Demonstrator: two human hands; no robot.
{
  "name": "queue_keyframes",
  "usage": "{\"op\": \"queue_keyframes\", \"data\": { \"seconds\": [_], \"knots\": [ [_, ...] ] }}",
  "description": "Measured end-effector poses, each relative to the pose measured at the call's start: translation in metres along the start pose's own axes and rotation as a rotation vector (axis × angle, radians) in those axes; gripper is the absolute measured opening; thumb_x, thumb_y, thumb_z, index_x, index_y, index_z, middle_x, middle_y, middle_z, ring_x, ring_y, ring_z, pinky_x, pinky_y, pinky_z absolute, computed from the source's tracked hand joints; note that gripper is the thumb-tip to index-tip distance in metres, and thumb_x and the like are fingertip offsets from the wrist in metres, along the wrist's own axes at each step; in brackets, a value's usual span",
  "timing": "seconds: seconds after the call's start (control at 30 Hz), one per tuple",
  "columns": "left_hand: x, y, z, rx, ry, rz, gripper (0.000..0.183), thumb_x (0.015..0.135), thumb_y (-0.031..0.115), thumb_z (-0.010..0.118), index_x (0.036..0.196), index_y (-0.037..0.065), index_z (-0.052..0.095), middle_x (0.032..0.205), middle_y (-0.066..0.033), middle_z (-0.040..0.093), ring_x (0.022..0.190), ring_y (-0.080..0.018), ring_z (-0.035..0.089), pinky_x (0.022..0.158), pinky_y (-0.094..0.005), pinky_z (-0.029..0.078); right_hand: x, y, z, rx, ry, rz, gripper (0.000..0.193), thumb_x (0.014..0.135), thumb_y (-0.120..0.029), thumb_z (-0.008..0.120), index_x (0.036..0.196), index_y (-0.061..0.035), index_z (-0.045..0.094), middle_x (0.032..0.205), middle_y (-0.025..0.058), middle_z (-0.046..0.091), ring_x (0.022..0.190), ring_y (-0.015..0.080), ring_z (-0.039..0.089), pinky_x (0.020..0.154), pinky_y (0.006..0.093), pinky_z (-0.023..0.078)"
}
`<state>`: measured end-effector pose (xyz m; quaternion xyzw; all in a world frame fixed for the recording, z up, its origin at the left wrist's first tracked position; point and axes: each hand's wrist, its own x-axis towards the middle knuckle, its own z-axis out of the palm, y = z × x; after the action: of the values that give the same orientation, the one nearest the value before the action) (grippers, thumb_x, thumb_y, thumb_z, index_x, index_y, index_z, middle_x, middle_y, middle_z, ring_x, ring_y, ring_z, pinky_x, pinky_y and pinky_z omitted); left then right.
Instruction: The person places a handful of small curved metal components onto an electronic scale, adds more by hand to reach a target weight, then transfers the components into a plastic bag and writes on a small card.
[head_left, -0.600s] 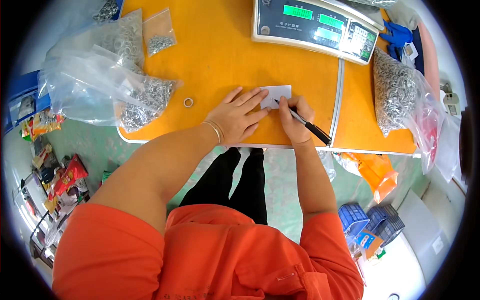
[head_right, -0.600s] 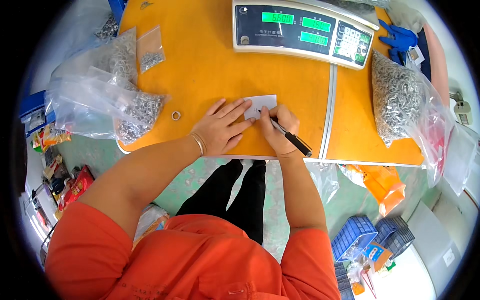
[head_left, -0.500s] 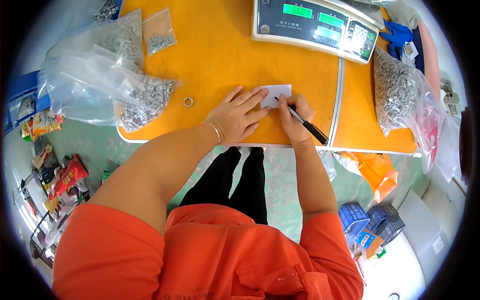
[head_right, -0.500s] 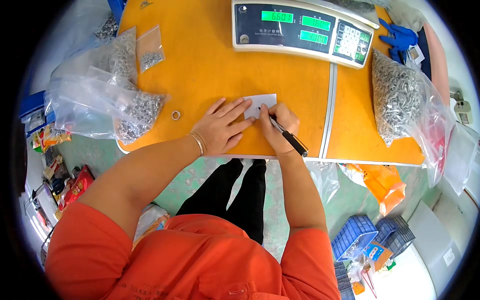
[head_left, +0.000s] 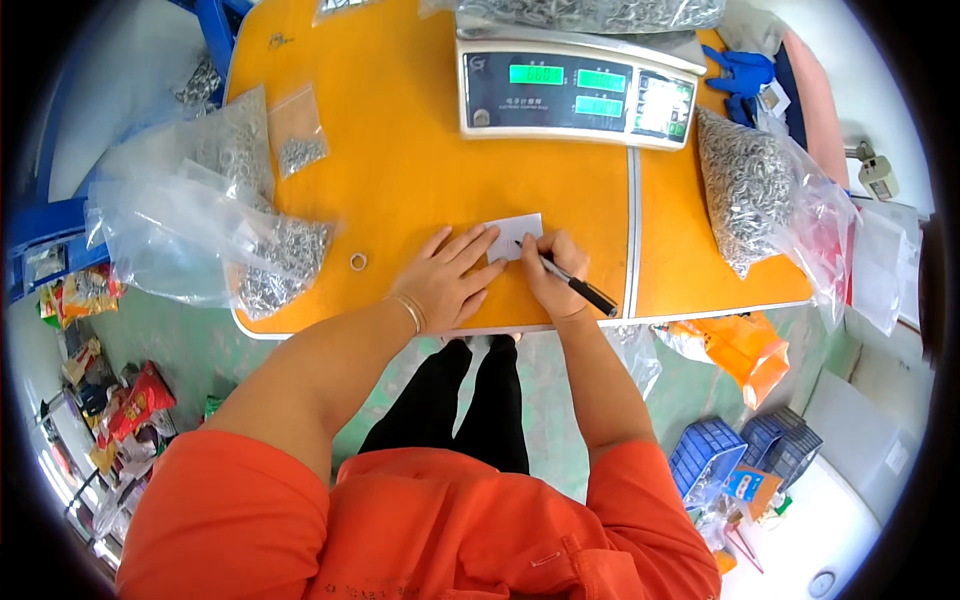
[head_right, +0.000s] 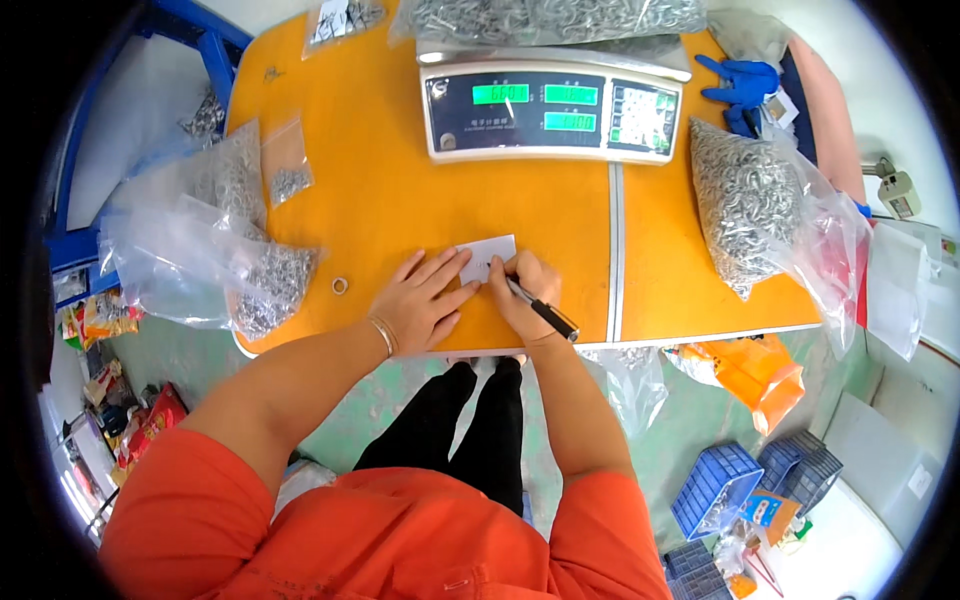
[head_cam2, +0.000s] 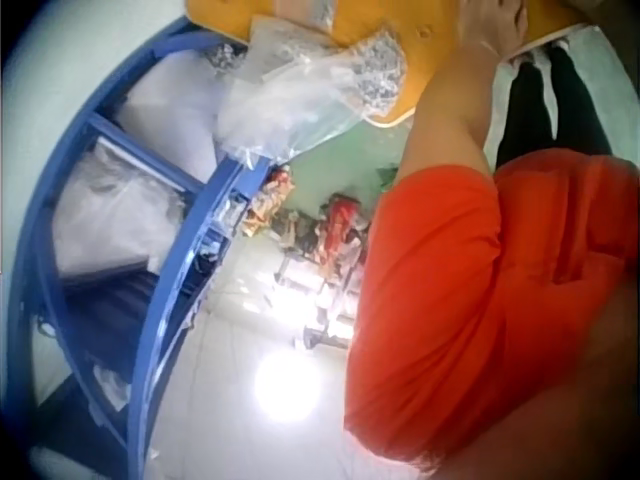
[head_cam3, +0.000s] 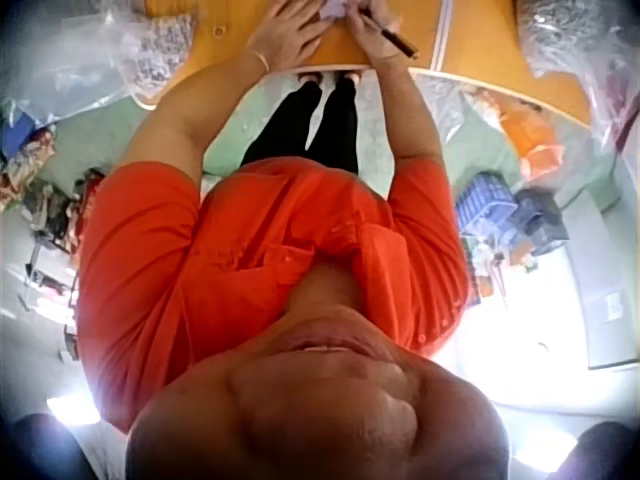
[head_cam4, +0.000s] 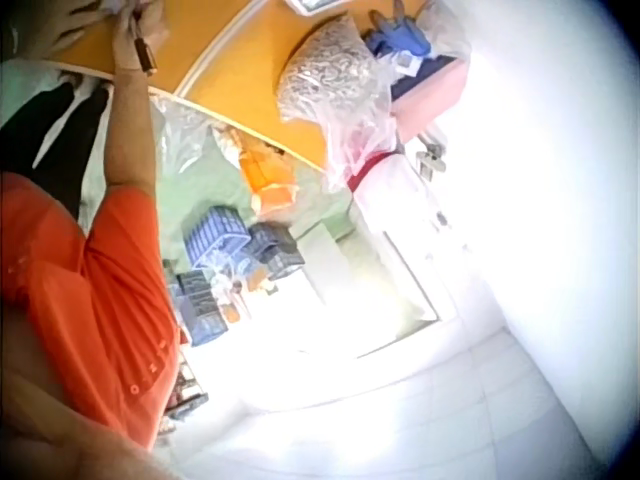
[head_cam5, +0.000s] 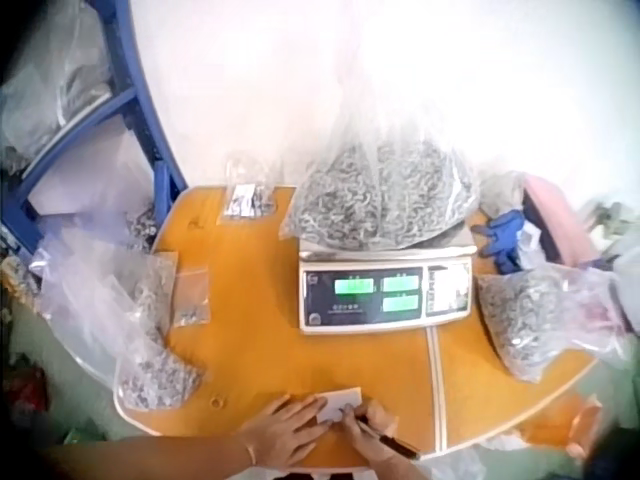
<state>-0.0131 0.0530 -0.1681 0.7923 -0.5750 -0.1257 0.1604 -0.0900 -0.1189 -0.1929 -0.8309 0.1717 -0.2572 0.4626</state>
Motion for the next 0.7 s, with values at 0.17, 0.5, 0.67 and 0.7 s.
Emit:
{"op": "queue_keyframes", "data": {
  "seconds": [0.17,0.5,0.67,0.7],
  "knots": [
    [-0.0007,0.0009,-0.0005,0.0,0.001,0.002,0.04,0.083,0.022,0.052,0.122,0.013,0.051,0.14,-0.0156,0.032,0.131,-0.0286,0.029,0.105,-0.047,0.021,-0.0008,0.0008,0.0009,-0.008,0.012,-0.004,0.025,0.072,-0.004,0.069,0.062,-0.0045,0.046,0.052,0.0128,0.052,0.044,0.0273,0.053,0.042,0.033,0.041],
    [0.004,-0.0004,-0.001,-0.024,-0.003,0.0,0.04,0.083,0.022,0.052,0.122,0.014,0.05,0.141,-0.0153,0.03,0.131,-0.0283,0.028,0.104,-0.0481,0.023,0.0016,0.003,-0.0032,0.001,-0.032,0.054,0.024,0.074,-0.005,0.068,0.062,-0.0037,0.047,0.054,0.0118,0.052,0.045,0.0267,0.052,0.044,0.0323,0.041],
    [-0.0009,-0.0034,0.0027,-0.027,0.009,-0.007,0.041,0.083,0.022,0.052,0.123,0.014,0.049,0.143,-0.0146,0.028,0.132,-0.0276,0.027,0.105,-0.0475,0.022,0.0005,0.0063,0.002,0.0,-0.038,-0.002,0.025,0.073,-0.002,0.068,0.062,-0.0038,0.045,0.053,0.0112,0.051,0.044,0.0254,0.051,0.042,0.0318,0.04],
    [-0.0016,-0.0036,0.0027,-0.028,0.006,-0.007,0.041,0.083,0.022,0.052,0.123,0.014,0.049,0.143,-0.0144,0.028,0.132,-0.0274,0.027,0.105,-0.0474,0.021,0.0008,0.0055,0.0023,-0.002,-0.042,-0.006,0.025,0.073,-0.001,0.067,0.062,-0.0038,0.045,0.053,0.0113,0.051,0.044,0.0255,0.051,0.042,0.0318,0.039]
  ]
}}
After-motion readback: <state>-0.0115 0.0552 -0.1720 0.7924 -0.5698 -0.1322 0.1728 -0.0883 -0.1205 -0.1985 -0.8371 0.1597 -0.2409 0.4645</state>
